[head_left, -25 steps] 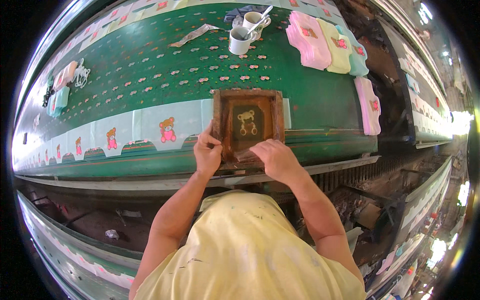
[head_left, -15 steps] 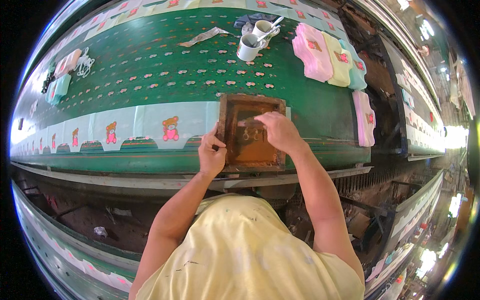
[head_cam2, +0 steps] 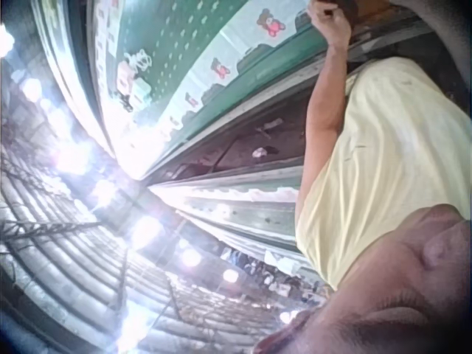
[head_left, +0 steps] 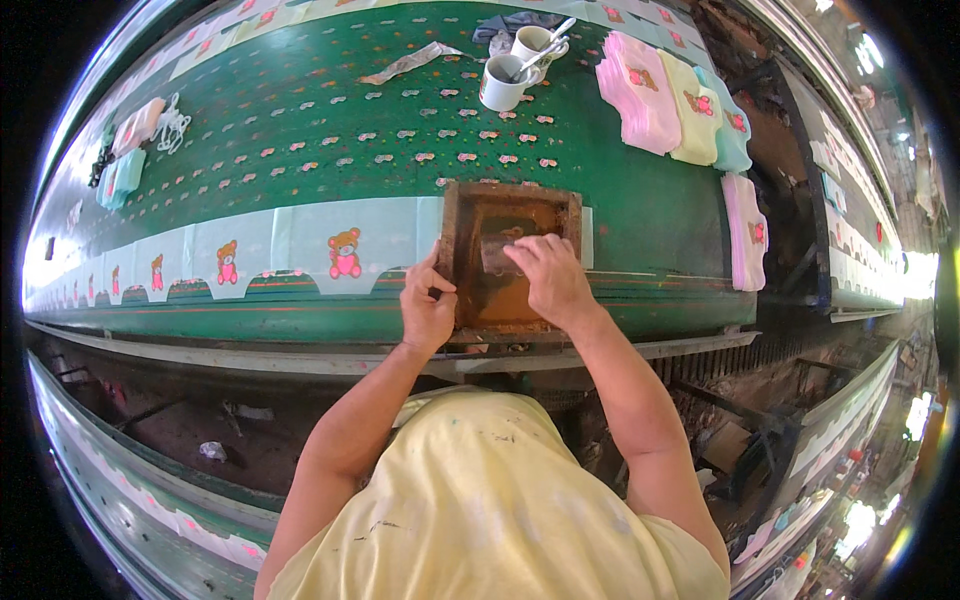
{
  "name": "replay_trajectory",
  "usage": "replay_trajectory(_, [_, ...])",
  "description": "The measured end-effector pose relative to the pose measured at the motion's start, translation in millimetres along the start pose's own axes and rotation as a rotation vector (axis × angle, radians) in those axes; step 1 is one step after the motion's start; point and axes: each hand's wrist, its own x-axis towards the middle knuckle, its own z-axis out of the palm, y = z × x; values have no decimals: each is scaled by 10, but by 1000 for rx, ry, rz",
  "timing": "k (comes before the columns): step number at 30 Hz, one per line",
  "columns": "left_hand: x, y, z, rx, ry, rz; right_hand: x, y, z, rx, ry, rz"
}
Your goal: The person repeatedly rubs a wooden block with a teddy bear design onto a long strip of fabric moving along a green conveyor belt. The person holds the block with both hands and applies pressure to transfer the design onto the fabric. The fabric strip features repeated teddy bear prints as it progresses down the line.
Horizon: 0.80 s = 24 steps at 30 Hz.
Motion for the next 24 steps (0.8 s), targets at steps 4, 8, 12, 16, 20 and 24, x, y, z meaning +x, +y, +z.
replay_trajectory(4, [12,24,2,7,-8,-9,-321,-217,-13,57,2,15])
replay_trajectory(8, [24,28,-20,53,-17,10,-582,-378,-23,65,7,-24])
replay_trajectory(12, [28,46,-28,48,-24,8,-715,-492,-111,113,-21,-8])
replay_trajectory(16, [42,41,-29,42,-33,-2,-801,-518,-196,174,-71,1])
replay_trajectory(20, [44,77,-26,37,-5,28,-920,-496,-261,255,16,-6])
replay_trajectory(24, [116,701,-46,-58,-15,-115,-1111,-356,-325,279,320,115])
